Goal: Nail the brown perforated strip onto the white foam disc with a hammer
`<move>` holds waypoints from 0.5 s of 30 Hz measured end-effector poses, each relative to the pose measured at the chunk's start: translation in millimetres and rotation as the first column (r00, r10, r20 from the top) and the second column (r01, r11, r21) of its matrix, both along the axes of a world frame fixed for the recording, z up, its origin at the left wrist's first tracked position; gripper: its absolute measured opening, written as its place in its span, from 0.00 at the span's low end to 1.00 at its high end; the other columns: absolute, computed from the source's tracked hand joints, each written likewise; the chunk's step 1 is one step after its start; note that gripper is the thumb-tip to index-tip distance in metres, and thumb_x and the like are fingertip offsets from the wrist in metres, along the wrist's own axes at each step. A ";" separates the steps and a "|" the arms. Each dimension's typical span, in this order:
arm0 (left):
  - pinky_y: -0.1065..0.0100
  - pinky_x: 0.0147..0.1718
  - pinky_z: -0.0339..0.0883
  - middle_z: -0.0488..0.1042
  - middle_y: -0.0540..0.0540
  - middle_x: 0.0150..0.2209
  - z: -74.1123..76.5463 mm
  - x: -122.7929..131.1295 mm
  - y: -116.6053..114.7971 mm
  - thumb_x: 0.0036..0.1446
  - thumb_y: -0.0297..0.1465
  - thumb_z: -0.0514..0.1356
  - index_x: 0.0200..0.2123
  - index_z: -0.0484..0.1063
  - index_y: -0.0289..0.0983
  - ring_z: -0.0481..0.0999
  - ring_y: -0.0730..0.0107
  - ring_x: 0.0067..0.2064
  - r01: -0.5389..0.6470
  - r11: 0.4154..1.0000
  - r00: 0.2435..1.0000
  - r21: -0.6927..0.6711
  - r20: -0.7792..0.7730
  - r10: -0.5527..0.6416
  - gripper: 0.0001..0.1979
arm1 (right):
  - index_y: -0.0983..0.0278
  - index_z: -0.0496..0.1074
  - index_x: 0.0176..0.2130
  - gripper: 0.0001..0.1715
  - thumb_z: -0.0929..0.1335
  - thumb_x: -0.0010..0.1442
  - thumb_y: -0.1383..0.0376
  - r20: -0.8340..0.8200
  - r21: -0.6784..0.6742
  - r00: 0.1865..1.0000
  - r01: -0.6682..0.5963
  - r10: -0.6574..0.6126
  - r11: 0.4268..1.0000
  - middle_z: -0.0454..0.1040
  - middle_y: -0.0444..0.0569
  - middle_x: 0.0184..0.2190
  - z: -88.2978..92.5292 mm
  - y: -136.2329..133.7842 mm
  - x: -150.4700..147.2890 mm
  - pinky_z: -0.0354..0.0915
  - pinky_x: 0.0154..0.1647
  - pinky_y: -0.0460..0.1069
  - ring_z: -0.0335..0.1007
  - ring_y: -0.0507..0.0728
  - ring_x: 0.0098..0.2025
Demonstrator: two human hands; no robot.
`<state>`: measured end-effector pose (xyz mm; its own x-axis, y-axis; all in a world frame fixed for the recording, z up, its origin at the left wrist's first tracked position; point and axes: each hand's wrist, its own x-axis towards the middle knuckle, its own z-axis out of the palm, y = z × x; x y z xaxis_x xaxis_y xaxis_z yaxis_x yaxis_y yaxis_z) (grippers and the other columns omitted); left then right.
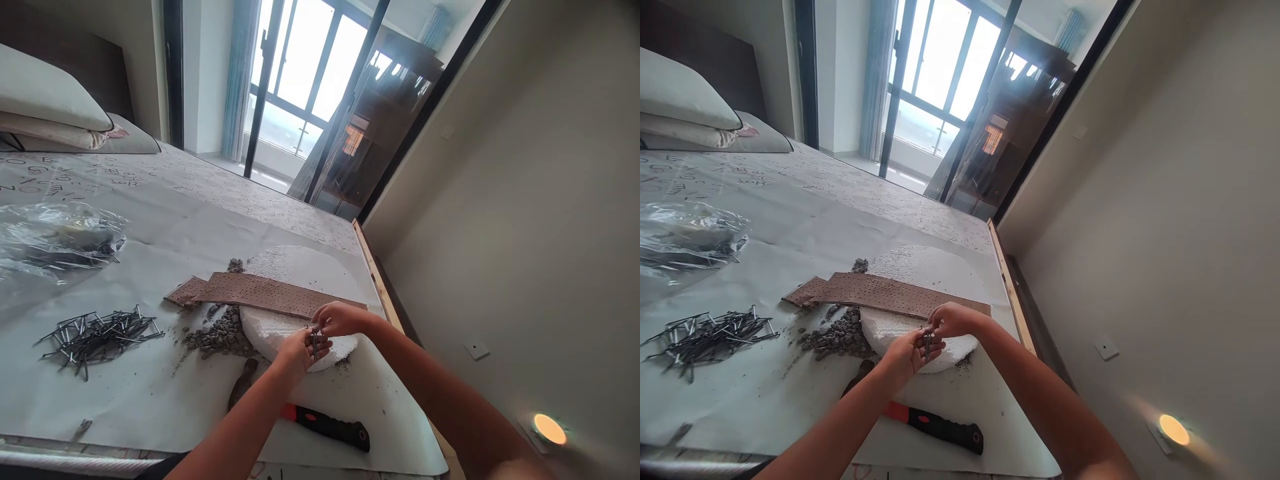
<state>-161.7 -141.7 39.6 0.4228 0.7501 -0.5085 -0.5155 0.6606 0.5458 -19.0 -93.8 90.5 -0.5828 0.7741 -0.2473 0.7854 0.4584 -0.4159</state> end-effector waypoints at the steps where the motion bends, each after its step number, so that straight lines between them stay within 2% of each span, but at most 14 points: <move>1: 0.66 0.37 0.71 0.74 0.41 0.28 0.9 -0.5 -0.6 0.59 0.26 0.48 0.38 0.66 0.29 0.77 0.67 0.30 0.004 1.000 1.000 0.003 0.003 -0.004 0.10 | 0.67 0.77 0.28 0.08 0.67 0.46 0.69 0.024 0.024 1.000 -0.006 0.005 1.000 0.77 0.50 0.39 -3.0 0.0 -1.6 0.63 0.37 0.44 0.71 0.54 0.38; 4: 0.65 0.36 0.71 0.73 0.41 0.27 0.5 -0.7 0.4 0.59 0.26 0.47 0.40 0.65 0.29 0.77 0.66 0.29 -0.002 1.000 1.000 -0.019 0.000 0.002 0.10 | 0.65 0.77 0.30 0.09 0.68 0.49 0.65 0.038 0.109 0.999 0.017 -0.021 0.994 0.77 0.51 0.39 -6.6 6.8 7.9 0.63 0.39 0.45 0.71 0.54 0.40; 7: 0.65 0.36 0.71 0.73 0.39 0.29 -1.8 -0.5 3.0 0.60 0.27 0.48 0.41 0.64 0.30 0.78 0.65 0.31 -0.020 0.998 1.000 -0.060 -0.016 0.019 0.09 | 0.64 0.77 0.37 0.13 0.65 0.55 0.63 0.081 0.244 0.976 0.177 -0.202 0.953 0.76 0.51 0.42 -5.1 18.2 34.7 0.63 0.40 0.44 0.71 0.53 0.41; 10: 0.65 0.36 0.72 0.74 0.38 0.32 -2.8 -0.8 4.2 0.60 0.28 0.49 0.41 0.64 0.31 0.78 0.63 0.33 -0.025 0.996 0.999 -0.083 -0.027 0.023 0.09 | 0.65 0.76 0.42 0.16 0.62 0.58 0.67 0.250 0.408 0.853 0.336 -0.458 0.849 0.76 0.52 0.43 -9.9 24.6 66.3 0.62 0.41 0.44 0.71 0.53 0.44; 12: 0.64 0.37 0.72 0.74 0.38 0.33 -3.3 -0.7 4.2 0.59 0.26 0.50 0.41 0.64 0.32 0.78 0.62 0.34 -0.021 0.997 0.999 -0.073 -0.025 0.020 0.08 | 0.67 0.77 0.40 0.16 0.61 0.57 0.70 0.321 0.434 0.792 0.365 -0.519 0.824 0.77 0.54 0.41 -19.3 23.9 82.6 0.61 0.41 0.45 0.71 0.55 0.43; 15: 0.64 0.38 0.72 0.73 0.39 0.33 -5.9 0.6 4.4 0.57 0.22 0.49 0.42 0.63 0.32 0.78 0.63 0.35 -0.015 0.999 1.000 -0.050 -0.025 0.014 0.09 | 0.66 0.77 0.37 0.15 0.62 0.57 0.70 0.404 0.432 0.742 0.361 -0.535 0.826 0.77 0.55 0.39 -37.3 19.4 93.8 0.61 0.39 0.45 0.72 0.56 0.41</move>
<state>-161.1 -137.3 33.6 0.3992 0.7293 -0.5557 -0.5119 0.6801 0.5248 74.7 -74.3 53.2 -0.0133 0.9949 -0.1004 0.9832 0.0312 0.1796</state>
